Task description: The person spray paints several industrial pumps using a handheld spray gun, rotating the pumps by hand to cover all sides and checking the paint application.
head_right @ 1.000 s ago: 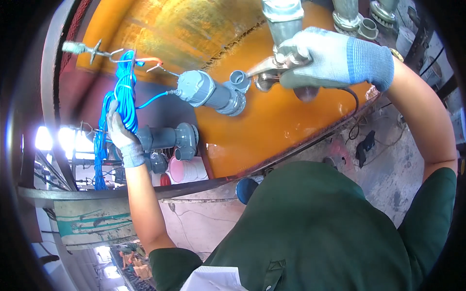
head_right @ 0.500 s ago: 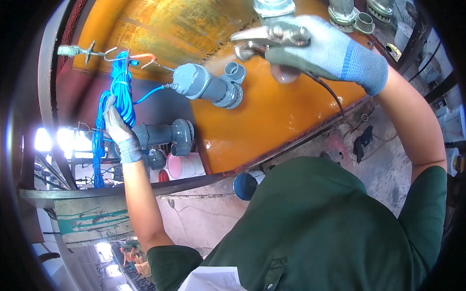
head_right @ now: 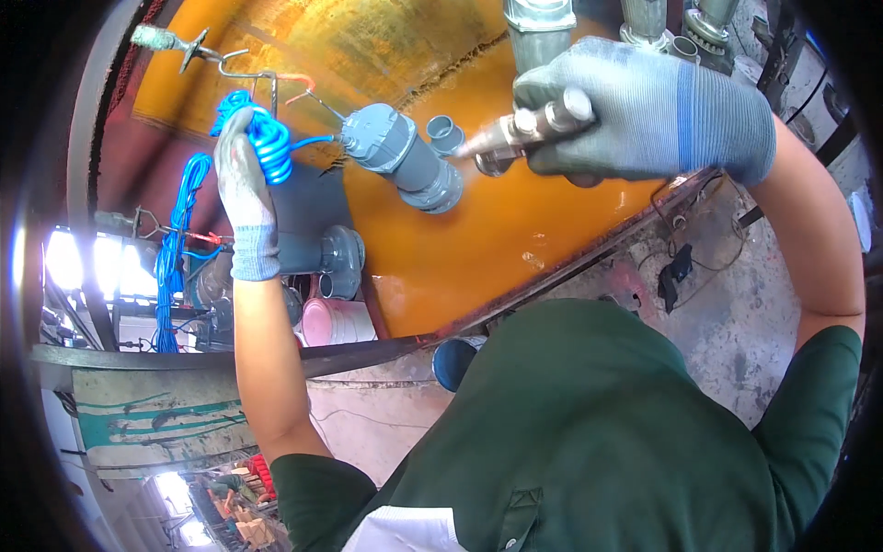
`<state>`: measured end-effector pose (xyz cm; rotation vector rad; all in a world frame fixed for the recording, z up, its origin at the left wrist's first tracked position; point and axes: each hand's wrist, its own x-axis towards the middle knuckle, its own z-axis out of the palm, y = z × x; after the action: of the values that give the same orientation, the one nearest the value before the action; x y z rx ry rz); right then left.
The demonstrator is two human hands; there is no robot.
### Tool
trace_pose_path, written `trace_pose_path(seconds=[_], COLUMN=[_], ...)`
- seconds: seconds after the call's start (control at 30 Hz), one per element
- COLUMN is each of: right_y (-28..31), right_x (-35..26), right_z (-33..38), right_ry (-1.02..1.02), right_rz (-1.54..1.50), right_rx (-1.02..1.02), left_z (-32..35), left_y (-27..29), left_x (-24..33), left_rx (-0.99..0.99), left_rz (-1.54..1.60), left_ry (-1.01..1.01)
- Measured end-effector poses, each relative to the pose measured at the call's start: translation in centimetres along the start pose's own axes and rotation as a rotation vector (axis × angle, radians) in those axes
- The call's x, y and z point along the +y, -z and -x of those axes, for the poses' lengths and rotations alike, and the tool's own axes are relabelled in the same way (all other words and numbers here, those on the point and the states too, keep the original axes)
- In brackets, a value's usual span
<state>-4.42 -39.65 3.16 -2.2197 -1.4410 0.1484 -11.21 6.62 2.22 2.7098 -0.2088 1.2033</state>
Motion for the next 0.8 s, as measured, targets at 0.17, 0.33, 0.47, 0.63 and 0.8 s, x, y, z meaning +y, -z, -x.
trace_pose_path(seconds=[0.17,0.33,0.47,0.63,0.8], right_y=[-1.3,-3.2,-3.4,-3.0,-1.6], right_x=[-1.9,-2.4,-0.2,2.1,4.4], right_z=[-0.2,0.6,0.1,1.3,1.9], right_ry=[0.102,0.160,0.050,-0.156,-0.179], right_rz=[-0.110,0.150,-0.123,-0.247,-0.257], right_rx=[0.310,0.083,0.311,0.020,-0.104], left_z=[-0.9,-1.0,-0.4,1.9,2.3], left_y=[-1.2,-0.8,-0.5,2.2,4.0], left_x=[2.6,3.6,1.9,0.3,0.1], left_rx=[0.058,0.085,-0.022,0.020,0.098], left_rz=[0.060,-0.044,0.157,-0.156,0.041], left_ry=[-0.088,-0.231,-0.069,-0.061,0.166])
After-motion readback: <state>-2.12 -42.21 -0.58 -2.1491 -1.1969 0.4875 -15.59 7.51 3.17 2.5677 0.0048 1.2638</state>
